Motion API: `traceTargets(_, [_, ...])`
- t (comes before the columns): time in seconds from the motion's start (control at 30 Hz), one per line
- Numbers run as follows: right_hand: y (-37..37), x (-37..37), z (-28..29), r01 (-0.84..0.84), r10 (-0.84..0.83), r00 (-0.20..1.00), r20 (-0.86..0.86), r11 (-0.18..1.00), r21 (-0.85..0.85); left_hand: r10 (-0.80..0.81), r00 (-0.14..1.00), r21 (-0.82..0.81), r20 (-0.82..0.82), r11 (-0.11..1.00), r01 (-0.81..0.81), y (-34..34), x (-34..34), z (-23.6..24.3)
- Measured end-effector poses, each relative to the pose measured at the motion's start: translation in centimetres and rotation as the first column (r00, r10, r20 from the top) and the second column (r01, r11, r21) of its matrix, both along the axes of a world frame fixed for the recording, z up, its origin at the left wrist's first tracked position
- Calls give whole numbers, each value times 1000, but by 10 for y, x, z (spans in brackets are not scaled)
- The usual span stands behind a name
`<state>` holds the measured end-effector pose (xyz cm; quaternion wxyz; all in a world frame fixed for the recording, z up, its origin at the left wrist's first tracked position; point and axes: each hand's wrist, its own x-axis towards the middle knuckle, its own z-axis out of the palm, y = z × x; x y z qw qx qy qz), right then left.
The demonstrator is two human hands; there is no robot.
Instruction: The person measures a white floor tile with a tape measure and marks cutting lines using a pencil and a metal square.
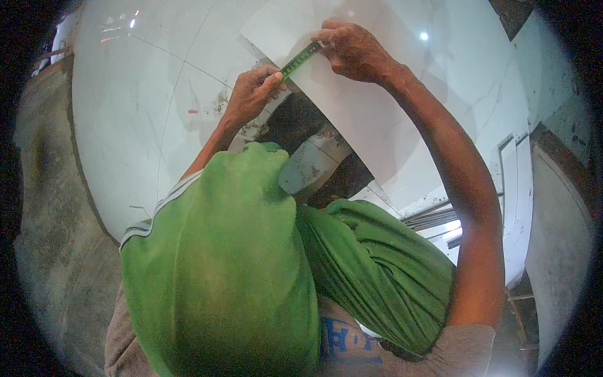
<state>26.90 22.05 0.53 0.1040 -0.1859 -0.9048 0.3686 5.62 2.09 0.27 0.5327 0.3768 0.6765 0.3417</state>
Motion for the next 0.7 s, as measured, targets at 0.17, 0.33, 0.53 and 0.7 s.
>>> traceTargets(0.17, [3, 1, 3, -9, 9, 1000, -13, 1000, -16, 25, 1000, -29, 17, 999, -25, 1, 3, -4])
traceTargets(0.33, [4, 1, 4, -72, 67, 996, 56, 994, 77, 50, 999, -47, -11, 998, -51, 2, 6, -5])
traceTargets(0.53, [-1, 2, 1, -99, 91, 994, 52, 983, 158, 68, 998, -44, -2, 997, -68, 0, 6, -4])
traceTargets(0.7, [1, 2, 0, -106, 105, 994, 16, 980, 166, 90, 996, -44, -14, 995, -90, 4, 11, -2])
